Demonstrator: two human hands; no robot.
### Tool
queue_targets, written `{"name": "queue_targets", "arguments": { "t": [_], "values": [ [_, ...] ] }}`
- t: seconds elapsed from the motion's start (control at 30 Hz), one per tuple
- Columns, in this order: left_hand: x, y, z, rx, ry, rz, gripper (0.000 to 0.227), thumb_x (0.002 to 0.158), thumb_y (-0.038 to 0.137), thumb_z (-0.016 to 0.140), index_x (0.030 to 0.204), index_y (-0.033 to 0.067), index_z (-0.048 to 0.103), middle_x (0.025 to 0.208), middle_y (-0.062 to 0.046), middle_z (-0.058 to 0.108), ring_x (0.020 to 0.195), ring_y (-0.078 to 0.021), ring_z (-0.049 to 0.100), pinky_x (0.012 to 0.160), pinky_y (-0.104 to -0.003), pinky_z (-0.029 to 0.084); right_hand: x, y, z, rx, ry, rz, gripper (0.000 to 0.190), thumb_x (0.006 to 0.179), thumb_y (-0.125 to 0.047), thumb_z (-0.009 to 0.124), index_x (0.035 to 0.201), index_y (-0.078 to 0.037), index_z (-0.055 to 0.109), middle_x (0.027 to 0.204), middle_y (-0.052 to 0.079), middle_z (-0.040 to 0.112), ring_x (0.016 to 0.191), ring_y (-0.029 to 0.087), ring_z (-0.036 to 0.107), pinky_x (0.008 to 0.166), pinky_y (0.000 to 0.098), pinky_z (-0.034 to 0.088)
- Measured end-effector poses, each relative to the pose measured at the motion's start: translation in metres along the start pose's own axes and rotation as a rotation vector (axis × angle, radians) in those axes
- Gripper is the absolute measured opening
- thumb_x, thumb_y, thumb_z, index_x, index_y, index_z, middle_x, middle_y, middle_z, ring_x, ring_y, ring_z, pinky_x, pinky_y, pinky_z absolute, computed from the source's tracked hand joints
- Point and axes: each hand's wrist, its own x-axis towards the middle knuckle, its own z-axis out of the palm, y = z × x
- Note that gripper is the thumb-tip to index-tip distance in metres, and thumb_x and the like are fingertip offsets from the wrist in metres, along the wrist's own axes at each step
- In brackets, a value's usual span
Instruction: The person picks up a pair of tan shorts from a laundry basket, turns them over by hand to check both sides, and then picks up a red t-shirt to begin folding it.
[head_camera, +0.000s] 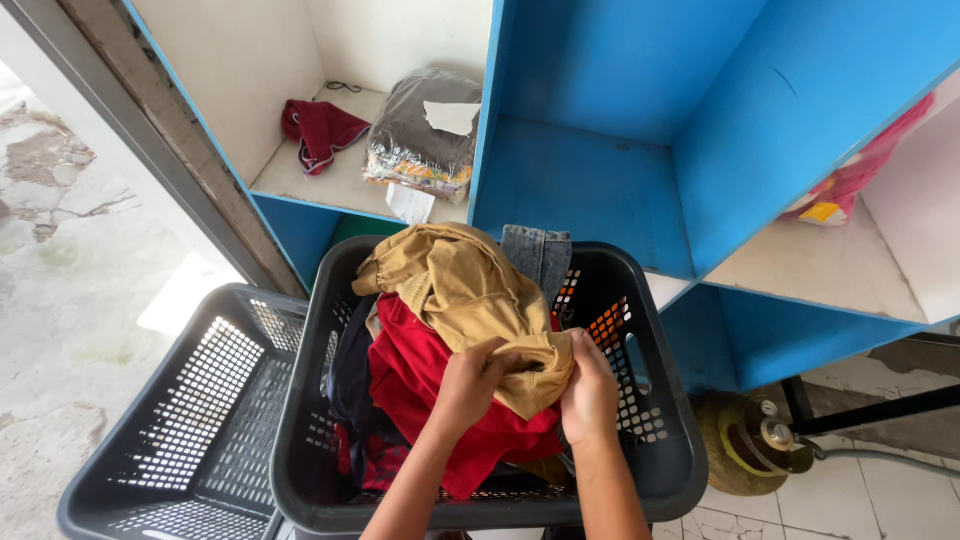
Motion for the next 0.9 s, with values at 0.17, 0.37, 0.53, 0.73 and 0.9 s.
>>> {"name": "queue_targets", "arguments": {
  "t": [0.17,0.37,0.53,0.73,0.9],
  "values": [
    [0.003,-0.023,-0.007,-0.884,-0.097,-0.188,0.032,0.096,0.013,0.065,0.119,-0.008,0.069,0.107,-0.012,0.078,0.1,-0.0184,0.071,0.092,-0.03,0.053,0.016,0.017,-0.008,-0.493,-0.073,-0.224,0.039,0.114,-0.037,0.048,0.096,-0.004,0.063,0.084,0.002,0.059,0.079,0.013,0.054,0.076,0.0279,0.046],
    [-0.007,-0.001,-0.006,-0.79,-0.091,-0.193,0.035,0.09,0.011,0.071,0.122,-0.0022,0.068,0.114,-0.009,0.076,0.109,-0.0147,0.069,0.1,-0.029,0.048,-0.018,-0.049,0.019,-1.095,0.062,-0.786,0.032,0.089,-0.028,0.072,0.109,-0.004,0.063,0.094,0.003,0.066,0.086,0.015,0.063,0.076,0.0261,0.047],
    [-0.002,0.017,0.012,-0.829,-0.084,-0.075,0.049,0.083,-0.001,0.075,0.129,-0.0016,0.059,0.117,-0.009,0.071,0.11,-0.0178,0.067,0.101,-0.033,0.05,-0.057,-0.059,0.052,-1.437,0.053,-0.974,0.015,0.088,-0.025,0.078,0.097,-0.014,0.077,0.093,-0.001,0.075,0.1,0.02,0.063,0.092,0.0407,0.04],
    [-0.007,0.016,0.015,-0.783,-0.131,-0.004,0.058,0.079,-0.006,0.074,0.133,-0.0005,0.054,0.123,-0.009,0.066,0.117,-0.0169,0.063,0.102,-0.033,0.051,-0.035,-0.041,0.027,-1.668,0.052,-0.758,0.025,0.074,-0.028,0.085,0.091,-0.01,0.081,0.089,0.004,0.076,0.101,0.024,0.06,0.097,0.0493,0.035],
    [-0.011,0.03,-0.006,-0.676,-0.296,-0.016,0.074,0.076,-0.006,0.08,0.143,0.0043,0.048,0.129,-0.008,0.061,0.119,-0.0175,0.061,0.1,-0.035,0.055,-0.015,-0.017,0.002,-1.148,-0.066,-0.496,0.022,0.08,-0.015,0.08,0.1,-0.006,0.078,0.098,0.007,0.074,0.095,0.022,0.064,0.082,0.0337,0.053]
  ]
}}
